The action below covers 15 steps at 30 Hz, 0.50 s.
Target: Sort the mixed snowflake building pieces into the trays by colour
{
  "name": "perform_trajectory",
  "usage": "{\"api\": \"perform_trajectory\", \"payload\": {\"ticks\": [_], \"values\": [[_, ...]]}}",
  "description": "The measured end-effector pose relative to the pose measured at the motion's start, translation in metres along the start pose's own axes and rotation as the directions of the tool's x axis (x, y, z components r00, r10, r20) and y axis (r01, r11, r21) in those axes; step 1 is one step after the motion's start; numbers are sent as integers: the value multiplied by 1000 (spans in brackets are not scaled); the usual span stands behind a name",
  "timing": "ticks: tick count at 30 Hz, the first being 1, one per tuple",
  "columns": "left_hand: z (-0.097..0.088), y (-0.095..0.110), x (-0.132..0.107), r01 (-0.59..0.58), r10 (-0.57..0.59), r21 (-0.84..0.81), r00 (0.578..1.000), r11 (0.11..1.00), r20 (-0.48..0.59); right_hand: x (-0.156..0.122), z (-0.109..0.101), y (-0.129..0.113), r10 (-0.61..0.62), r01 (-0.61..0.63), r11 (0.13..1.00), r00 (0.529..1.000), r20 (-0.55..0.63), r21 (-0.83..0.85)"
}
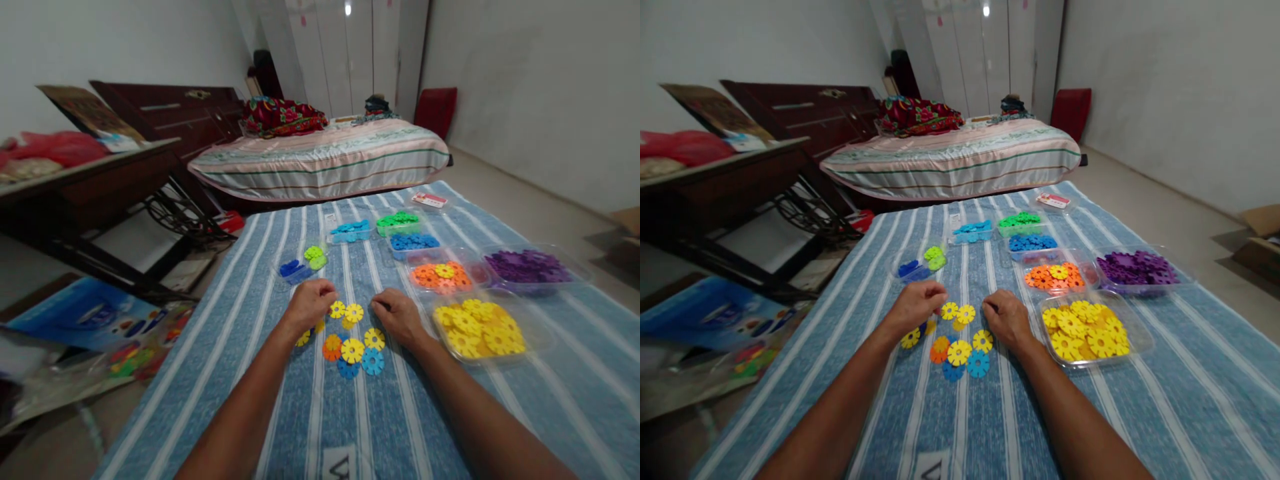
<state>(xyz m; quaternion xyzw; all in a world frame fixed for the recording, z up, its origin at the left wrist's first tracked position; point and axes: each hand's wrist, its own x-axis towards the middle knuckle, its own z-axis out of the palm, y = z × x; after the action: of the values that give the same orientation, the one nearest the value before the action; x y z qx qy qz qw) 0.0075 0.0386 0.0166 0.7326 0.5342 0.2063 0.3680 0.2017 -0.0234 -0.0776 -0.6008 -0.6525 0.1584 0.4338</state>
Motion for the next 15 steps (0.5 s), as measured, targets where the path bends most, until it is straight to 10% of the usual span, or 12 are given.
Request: {"api": "perform_trajectory", "payload": {"ticks": [6,15], "values": [[-37,-49,-52,168,-144,283,984,944,-101,-1,1,2,-2,2,1000,1000,10,-22],[-26,-55,-70,207,-156,396,975,894,-159,-4,-1,0,-5,5,1000,1000,-11,17]]}}
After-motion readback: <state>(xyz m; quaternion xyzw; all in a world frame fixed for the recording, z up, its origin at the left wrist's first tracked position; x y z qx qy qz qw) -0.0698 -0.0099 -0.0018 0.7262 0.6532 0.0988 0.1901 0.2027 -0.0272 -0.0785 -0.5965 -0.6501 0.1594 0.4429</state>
